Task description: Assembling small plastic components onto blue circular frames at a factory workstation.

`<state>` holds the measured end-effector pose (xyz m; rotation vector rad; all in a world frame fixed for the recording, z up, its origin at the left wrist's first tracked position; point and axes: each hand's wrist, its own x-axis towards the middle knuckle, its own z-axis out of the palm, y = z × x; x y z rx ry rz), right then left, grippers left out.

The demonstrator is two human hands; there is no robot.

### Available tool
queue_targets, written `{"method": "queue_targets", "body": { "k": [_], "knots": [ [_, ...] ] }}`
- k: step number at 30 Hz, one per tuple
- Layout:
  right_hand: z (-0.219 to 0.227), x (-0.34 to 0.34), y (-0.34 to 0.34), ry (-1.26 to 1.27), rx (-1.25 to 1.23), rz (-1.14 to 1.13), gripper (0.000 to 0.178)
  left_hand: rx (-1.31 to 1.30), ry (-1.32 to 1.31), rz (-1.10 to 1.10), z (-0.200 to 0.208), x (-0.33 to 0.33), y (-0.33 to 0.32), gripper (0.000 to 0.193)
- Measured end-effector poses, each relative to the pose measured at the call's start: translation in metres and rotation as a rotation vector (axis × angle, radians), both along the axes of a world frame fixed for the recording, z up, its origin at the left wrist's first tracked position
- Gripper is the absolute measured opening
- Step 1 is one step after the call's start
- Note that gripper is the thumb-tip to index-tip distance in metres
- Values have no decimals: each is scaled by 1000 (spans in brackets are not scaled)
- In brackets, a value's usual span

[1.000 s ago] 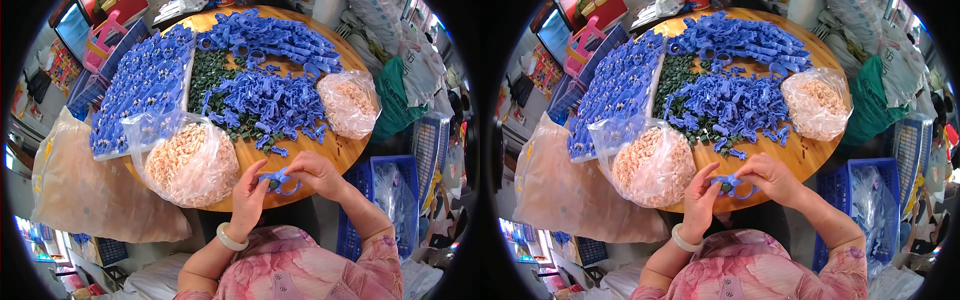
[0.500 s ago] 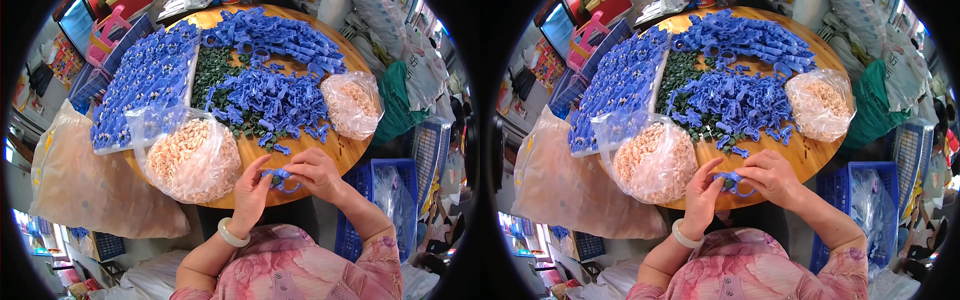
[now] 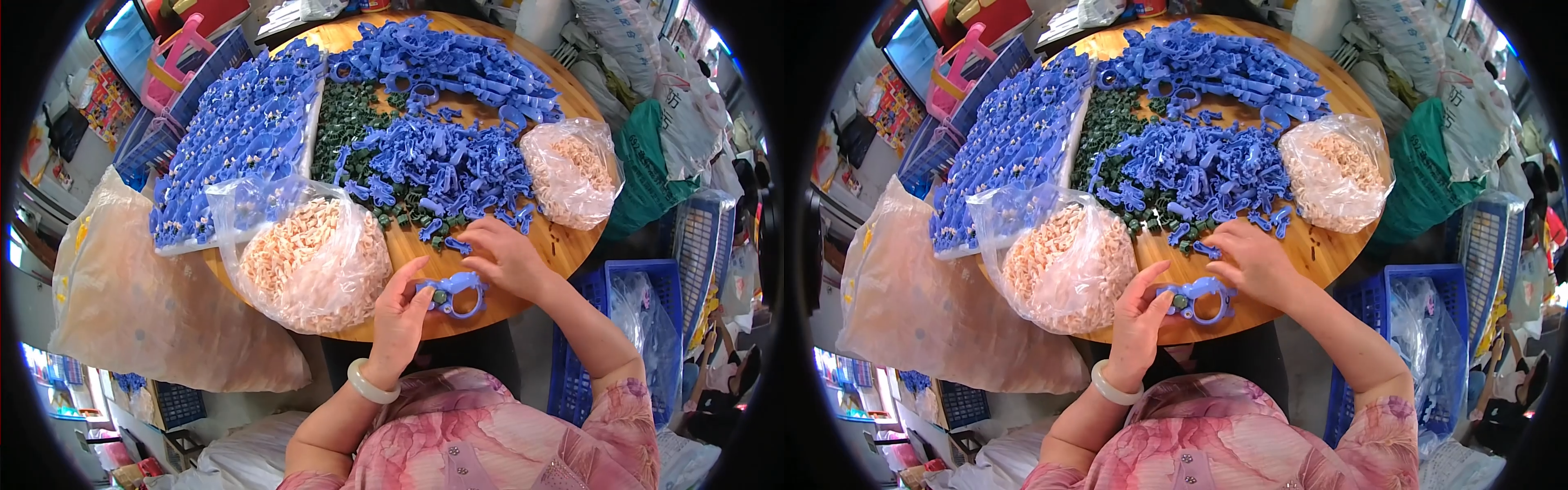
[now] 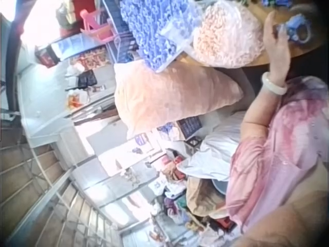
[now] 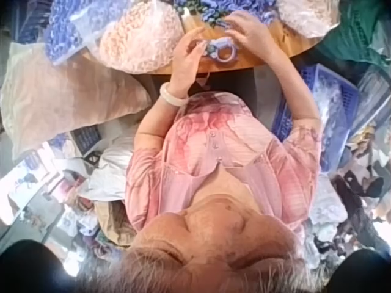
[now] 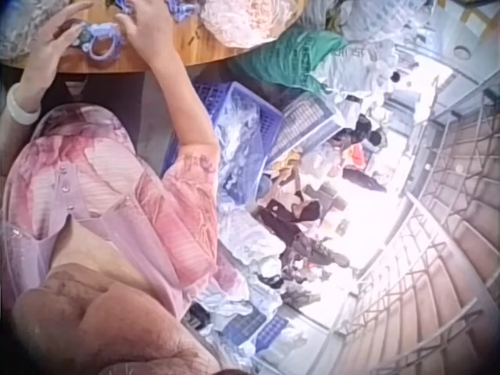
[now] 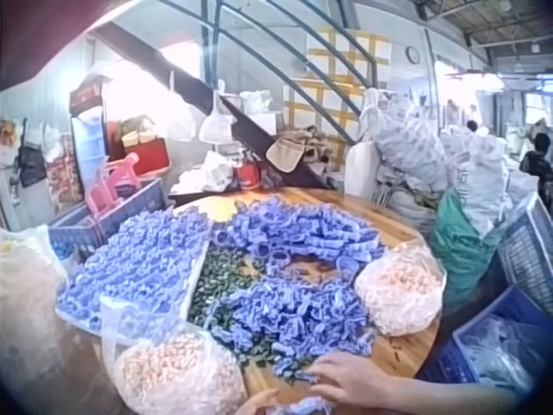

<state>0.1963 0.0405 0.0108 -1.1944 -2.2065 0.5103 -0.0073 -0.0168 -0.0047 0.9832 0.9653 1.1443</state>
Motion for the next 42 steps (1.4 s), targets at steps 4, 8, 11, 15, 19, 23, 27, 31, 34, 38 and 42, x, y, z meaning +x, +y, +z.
{"method": "queue_targets", "body": {
  "k": [4,8,11,15,19,23,27,31,34,38,42],
  "knots": [
    [-12,-6,12,-214,153,19,19,-65,-14,1,5,-3,2,38],
    [-21,1,10,-245,258,27,14,-153,-143,-10,0,-3,4,37],
    [-15,8,-2,-102,155,-66,13,-207,-193,3,2,-3,6,36],
    [11,13,-30,342,-316,-192,19,-226,-209,9,-4,-3,9,35],
    [20,12,-51,423,-228,54,18,-183,-209,33,-3,3,10,34],
    [14,-4,-73,542,-322,-9,17,-39,-175,50,-5,7,8,34],
    [13,-13,-75,486,-209,-32,17,7,-150,59,-1,11,6,35],
    [11,-23,-79,515,-214,-106,18,35,-78,84,5,13,4,35],
    [5,-22,-81,507,-208,-153,22,43,-106,100,6,16,3,36],
    [0,-25,-85,479,-177,-228,18,88,-30,113,2,15,4,35],
    [-3,-26,-87,683,-476,-306,15,116,21,130,0,17,6,36]
  ]
}}
